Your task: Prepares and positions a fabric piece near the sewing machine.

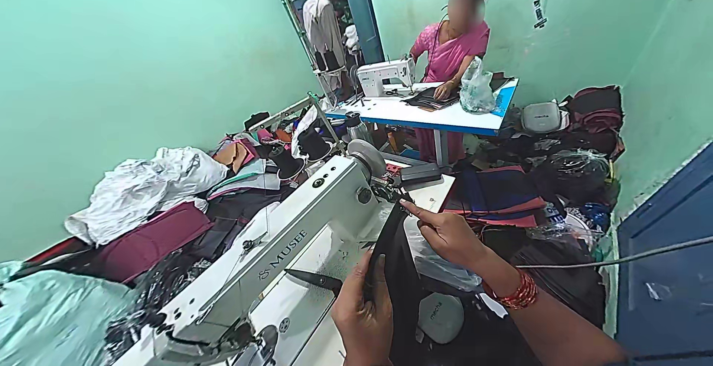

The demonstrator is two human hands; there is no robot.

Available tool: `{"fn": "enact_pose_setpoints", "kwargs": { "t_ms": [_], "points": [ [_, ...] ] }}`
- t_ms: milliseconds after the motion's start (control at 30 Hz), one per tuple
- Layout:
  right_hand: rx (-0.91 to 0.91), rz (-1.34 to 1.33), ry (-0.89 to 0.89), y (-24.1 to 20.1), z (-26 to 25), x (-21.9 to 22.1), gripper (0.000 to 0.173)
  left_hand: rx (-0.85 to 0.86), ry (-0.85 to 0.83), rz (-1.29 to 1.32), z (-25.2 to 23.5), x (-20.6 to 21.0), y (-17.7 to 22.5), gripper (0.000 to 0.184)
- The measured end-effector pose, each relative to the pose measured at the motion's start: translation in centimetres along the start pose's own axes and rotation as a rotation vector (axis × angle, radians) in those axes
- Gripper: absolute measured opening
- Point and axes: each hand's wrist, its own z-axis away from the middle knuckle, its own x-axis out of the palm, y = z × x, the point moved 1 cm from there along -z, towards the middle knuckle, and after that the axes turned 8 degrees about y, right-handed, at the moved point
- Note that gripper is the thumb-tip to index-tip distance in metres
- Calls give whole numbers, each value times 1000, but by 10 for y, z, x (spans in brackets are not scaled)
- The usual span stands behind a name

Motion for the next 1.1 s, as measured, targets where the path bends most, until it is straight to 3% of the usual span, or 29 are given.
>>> {"fn": "enact_pose_setpoints", "kwargs": {
  "t_ms": [400, 1100],
  "points": [
    [61, 1, -46, -1, 0, -2, 53, -9, -21, -48, 2, -1, 4, 23],
    [-19, -36, -10, 1, 6, 1, 52, -13, -13, -37, 4, -3, 7, 21]
  ]
}}
